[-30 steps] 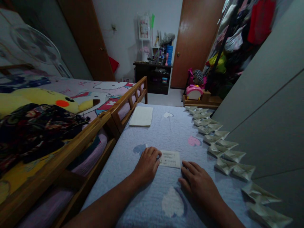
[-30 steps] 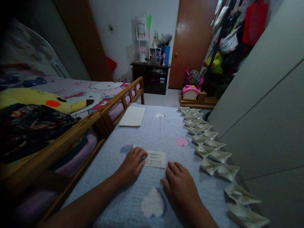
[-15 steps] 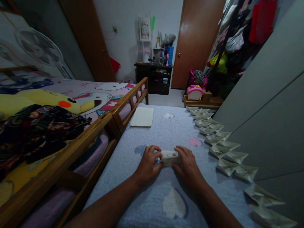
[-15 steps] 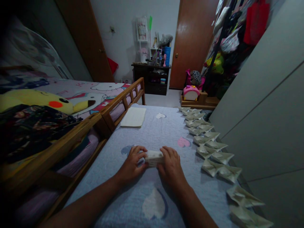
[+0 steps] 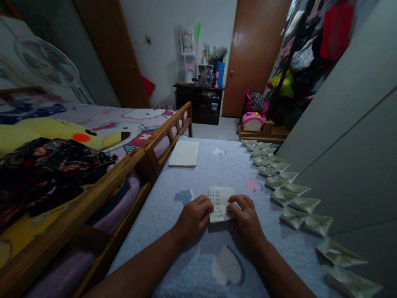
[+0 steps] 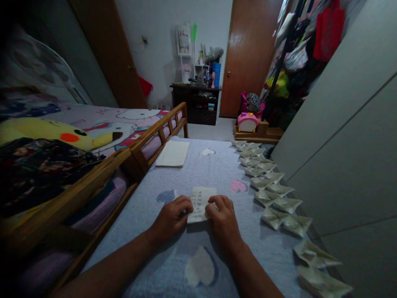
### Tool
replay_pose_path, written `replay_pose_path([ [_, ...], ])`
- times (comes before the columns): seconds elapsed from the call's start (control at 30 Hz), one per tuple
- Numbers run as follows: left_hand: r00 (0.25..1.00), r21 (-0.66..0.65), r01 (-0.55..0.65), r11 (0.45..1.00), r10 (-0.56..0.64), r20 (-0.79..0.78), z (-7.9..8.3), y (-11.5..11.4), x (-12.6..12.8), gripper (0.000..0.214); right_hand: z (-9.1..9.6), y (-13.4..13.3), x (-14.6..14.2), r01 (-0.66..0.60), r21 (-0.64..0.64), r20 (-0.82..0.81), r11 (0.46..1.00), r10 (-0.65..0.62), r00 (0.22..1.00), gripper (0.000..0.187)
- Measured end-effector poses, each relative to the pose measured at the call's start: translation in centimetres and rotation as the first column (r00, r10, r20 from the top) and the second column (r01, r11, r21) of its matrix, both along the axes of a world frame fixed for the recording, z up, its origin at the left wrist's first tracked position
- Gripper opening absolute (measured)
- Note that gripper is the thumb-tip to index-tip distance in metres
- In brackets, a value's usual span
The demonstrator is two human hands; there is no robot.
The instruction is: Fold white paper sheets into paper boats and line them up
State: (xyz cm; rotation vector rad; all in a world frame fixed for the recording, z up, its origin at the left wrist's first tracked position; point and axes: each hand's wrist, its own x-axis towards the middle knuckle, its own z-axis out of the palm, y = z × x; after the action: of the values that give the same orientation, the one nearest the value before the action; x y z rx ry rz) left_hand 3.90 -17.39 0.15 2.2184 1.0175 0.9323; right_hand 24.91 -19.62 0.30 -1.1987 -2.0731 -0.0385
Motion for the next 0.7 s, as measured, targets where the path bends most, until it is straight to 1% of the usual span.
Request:
replay_pose_path([
  [0.1,0.999,-0.004,0.023,1.000,-0.023,-0.032,0.0,0.1,0.0,0.019,-0.2,-0.1,0.0,0.024,-0.057,0.059,0.998,-0.021,0.998,0.025],
  [0.17,0.999,0.004,0.023,1.000,-0.023,-0.043,0.0,0.2,0.0,0.020,-0.2,-0.3,-0.1,0.027,-0.125,0.100,0.992,-0.015,0.995,0.025],
  [0.27,0.999,-0.009,0.032,0.999,-0.032,-0.025,0.1,0.1,-0.1,0.023,0.1,-0.7,-0.4,-0.017,-0.258,0.129,0.966,0.052,0.990,0.020],
  [0.33,0.999,-0.045,0.029,0.999,-0.028,0.021,0.2,0.2,-0.1,0.026,0.3,-0.9,-0.6,-0.055,-0.303,0.118,0.951,0.095,0.988,0.014],
  [0.4,0.996,-0.085,0.001,0.996,0.007,0.085,0.3,0.3,-0.1,0.027,0.3,-1.1,-0.8,-0.072,-0.292,0.101,0.954,0.105,0.989,0.009],
  [0.5,0.985,-0.132,-0.040,0.990,0.061,0.160,0.3,0.5,-0.1,0.030,0.1,-1.0,-0.9,-0.081,-0.230,0.063,0.970,0.098,0.993,0.012],
  [0.6,0.984,-0.179,-0.037,0.983,0.067,0.168,0.2,0.7,-0.1,0.029,-0.2,-0.8,-0.8,-0.088,-0.161,0.027,0.983,0.093,0.995,0.015],
  [0.7,0.986,-0.189,-0.031,0.982,0.060,0.153,0.1,0.9,-0.1,0.021,-0.2,-0.6,-0.7,-0.087,-0.099,0.023,0.991,0.090,0.996,0.016],
])
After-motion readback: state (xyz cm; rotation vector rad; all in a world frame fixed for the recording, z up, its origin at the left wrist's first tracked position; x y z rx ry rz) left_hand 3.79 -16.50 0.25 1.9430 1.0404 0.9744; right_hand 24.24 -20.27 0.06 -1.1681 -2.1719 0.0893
